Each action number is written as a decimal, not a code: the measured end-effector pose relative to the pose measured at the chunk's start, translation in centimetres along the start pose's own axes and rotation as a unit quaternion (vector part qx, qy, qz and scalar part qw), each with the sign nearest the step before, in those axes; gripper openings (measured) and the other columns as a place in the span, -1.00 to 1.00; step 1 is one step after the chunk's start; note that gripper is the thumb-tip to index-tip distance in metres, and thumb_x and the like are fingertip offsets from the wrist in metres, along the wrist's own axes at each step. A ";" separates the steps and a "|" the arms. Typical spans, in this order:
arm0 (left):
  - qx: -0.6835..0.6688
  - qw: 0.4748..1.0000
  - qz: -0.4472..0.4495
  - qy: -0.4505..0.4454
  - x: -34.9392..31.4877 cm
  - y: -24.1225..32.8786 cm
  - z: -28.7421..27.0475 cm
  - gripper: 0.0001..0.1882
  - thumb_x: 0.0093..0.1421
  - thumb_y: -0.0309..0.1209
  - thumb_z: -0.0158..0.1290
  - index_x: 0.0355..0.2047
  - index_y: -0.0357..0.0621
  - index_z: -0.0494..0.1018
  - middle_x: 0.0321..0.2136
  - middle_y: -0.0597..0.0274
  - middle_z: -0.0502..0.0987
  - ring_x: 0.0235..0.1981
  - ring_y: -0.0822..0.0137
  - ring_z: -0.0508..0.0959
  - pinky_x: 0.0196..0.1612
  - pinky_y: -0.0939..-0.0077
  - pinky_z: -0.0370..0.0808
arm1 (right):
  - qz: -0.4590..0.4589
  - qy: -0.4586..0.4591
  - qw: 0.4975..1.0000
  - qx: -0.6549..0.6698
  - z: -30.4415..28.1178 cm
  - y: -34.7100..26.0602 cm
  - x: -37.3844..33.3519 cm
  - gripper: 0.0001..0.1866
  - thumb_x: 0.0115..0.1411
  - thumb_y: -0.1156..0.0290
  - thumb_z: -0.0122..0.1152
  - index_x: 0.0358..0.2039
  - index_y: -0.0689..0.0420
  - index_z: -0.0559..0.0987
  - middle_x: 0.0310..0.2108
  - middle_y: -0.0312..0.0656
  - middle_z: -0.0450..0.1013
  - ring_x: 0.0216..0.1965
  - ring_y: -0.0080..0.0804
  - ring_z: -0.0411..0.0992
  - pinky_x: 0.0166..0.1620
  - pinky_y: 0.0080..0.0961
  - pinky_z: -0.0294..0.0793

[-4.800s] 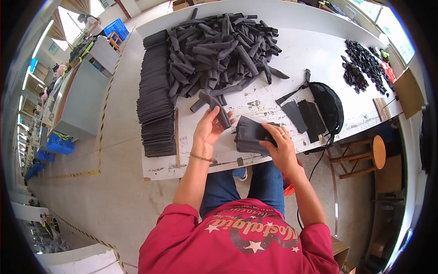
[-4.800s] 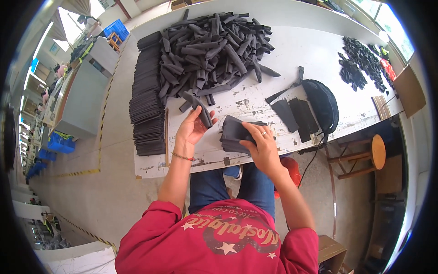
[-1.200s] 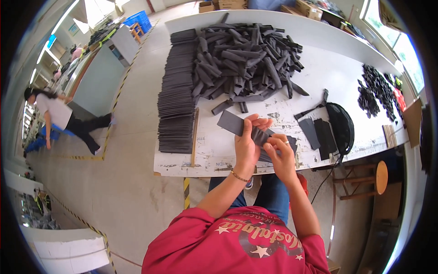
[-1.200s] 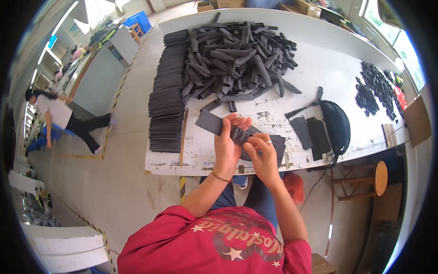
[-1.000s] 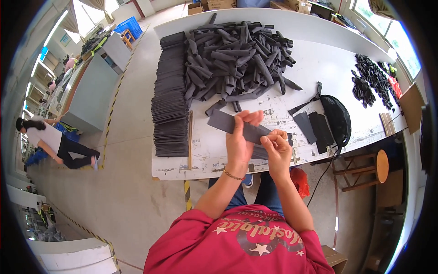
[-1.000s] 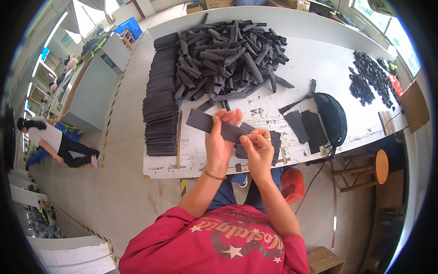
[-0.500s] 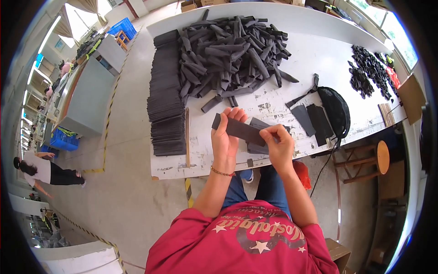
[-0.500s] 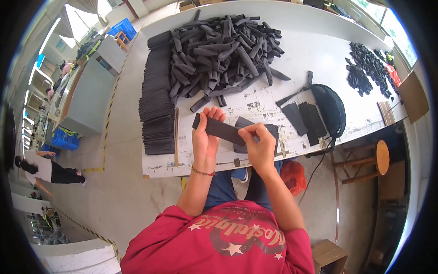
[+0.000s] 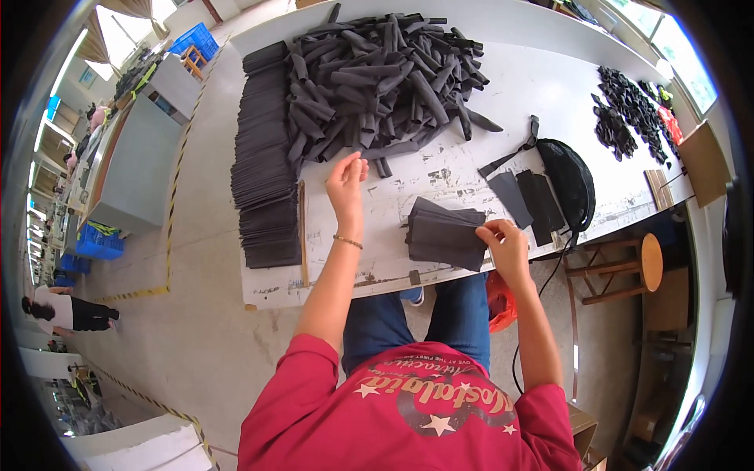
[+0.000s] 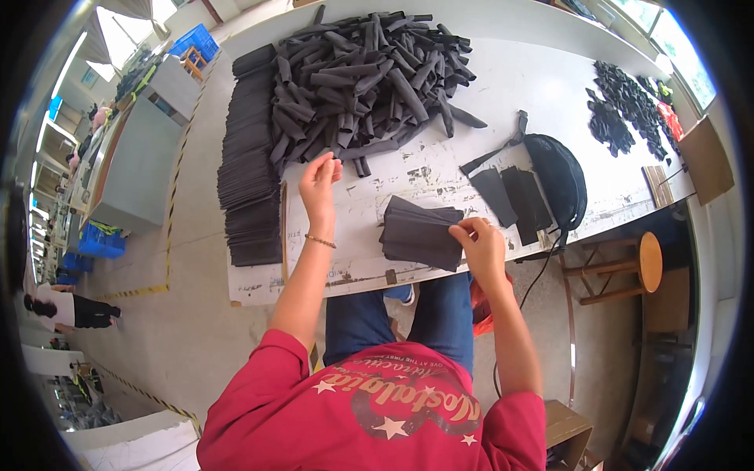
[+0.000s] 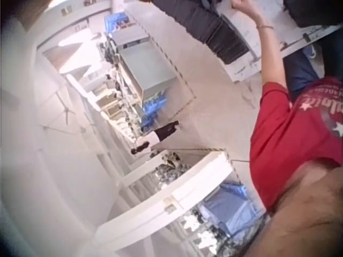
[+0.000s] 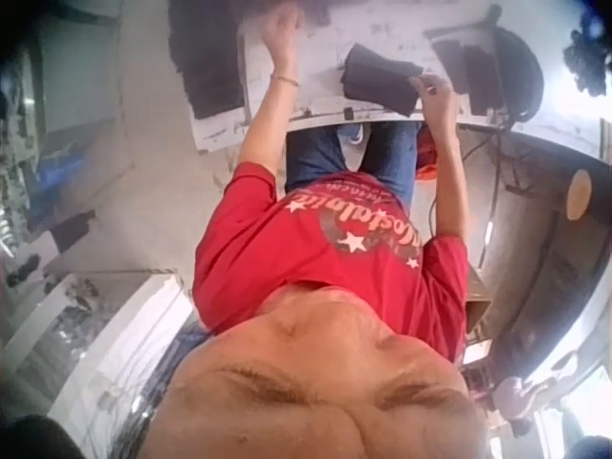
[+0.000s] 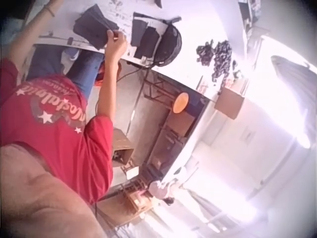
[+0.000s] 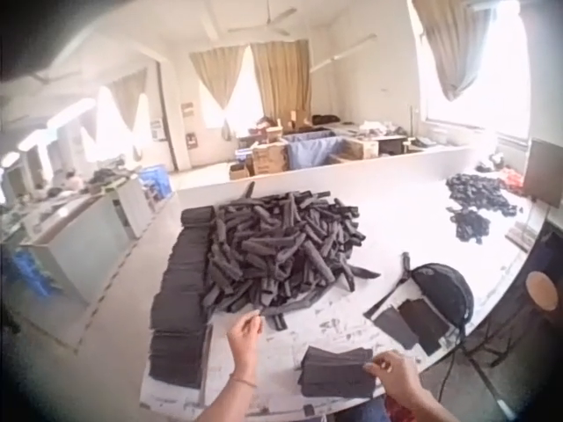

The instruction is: Assembling small grey foam components by hand at a factory workbench.

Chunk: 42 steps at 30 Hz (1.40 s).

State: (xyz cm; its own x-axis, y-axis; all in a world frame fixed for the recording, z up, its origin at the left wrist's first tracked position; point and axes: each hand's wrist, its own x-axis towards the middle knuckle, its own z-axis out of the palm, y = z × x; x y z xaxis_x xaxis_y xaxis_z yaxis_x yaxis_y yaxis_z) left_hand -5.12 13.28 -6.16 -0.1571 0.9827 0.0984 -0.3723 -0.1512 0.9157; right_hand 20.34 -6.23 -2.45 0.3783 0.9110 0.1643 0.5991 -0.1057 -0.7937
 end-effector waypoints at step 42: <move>-0.266 0.880 -0.371 -0.129 -5.9 2.7 4.6 -0.79 0.26 -0.49 0.09 -0.12 -0.28 0.40 -0.22 0.03 0.49 -0.10 -0.02 0.56 -0.04 -0.01 0.61 | -0.257 0.023 0.964 -0.060 0.2 -4.9 -1.2 -0.66 0.06 0.44 0.35 -0.22 0.20 0.39 -0.20 0.00 0.41 -0.23 0.01 0.36 -0.18 -0.23 0.35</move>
State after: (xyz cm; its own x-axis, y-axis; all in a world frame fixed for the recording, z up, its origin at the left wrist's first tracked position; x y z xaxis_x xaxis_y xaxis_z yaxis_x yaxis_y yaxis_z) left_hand -1.02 7.58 -2.48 0.4979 0.8132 -0.3014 -0.6712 0.5814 0.4600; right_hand 16.79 -6.67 1.14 0.0388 0.8377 0.5447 0.7923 0.3064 -0.5276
